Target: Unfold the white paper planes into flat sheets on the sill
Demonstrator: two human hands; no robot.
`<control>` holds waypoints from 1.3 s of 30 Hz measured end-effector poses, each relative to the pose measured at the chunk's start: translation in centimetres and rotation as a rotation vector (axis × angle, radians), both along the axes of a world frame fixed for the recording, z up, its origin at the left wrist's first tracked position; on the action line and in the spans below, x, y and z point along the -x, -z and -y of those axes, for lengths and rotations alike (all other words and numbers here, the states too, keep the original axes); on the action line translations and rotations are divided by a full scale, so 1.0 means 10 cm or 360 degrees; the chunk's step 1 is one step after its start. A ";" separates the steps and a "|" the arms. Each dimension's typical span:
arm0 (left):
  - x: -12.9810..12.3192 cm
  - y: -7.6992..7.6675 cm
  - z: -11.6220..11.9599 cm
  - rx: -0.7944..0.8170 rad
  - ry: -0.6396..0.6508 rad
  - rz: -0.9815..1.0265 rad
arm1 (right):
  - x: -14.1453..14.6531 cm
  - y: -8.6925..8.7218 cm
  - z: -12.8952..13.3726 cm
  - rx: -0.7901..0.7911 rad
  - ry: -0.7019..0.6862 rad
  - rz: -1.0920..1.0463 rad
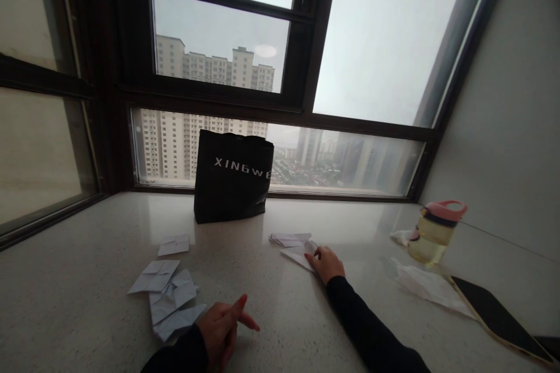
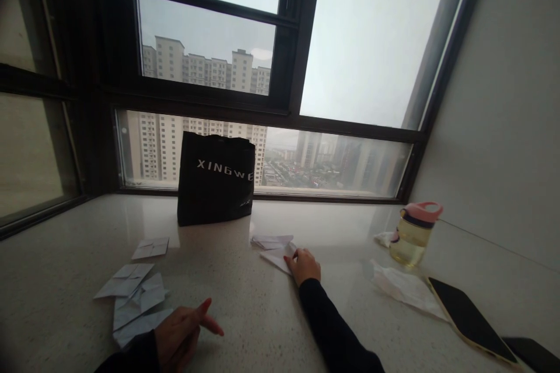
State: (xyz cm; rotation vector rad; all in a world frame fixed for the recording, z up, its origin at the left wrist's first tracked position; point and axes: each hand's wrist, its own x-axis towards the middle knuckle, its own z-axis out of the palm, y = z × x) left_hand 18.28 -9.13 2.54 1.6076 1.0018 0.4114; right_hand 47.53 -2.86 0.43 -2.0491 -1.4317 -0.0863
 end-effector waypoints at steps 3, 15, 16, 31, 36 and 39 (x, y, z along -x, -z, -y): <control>0.00 -0.01 0.06 -0.0031 0.0100 -0.0063 | 0.00 0.05 -0.02 -0.0105 0.0118 0.0009; 0.43 -0.44 -0.18 -0.1254 -0.0373 -0.1150 | -0.01 -0.10 0.01 -0.0731 0.0025 -0.0097; 0.53 -0.47 -0.24 -0.1200 -0.0511 -0.1258 | 0.01 -0.12 0.03 -0.0760 -0.0017 -0.0109; 1.06 -0.50 -0.54 -0.0802 -0.1103 -0.1088 | 1.49 -0.20 0.85 0.0048 -0.1361 -0.0720; 0.95 -0.62 -0.49 -0.0820 -0.1047 -0.0335 | 1.55 -0.12 0.87 0.0085 -0.1413 -0.1006; 0.72 -0.49 -0.40 -0.0701 -0.0841 0.0057 | 1.54 -0.14 0.82 0.0026 -0.1414 -0.1321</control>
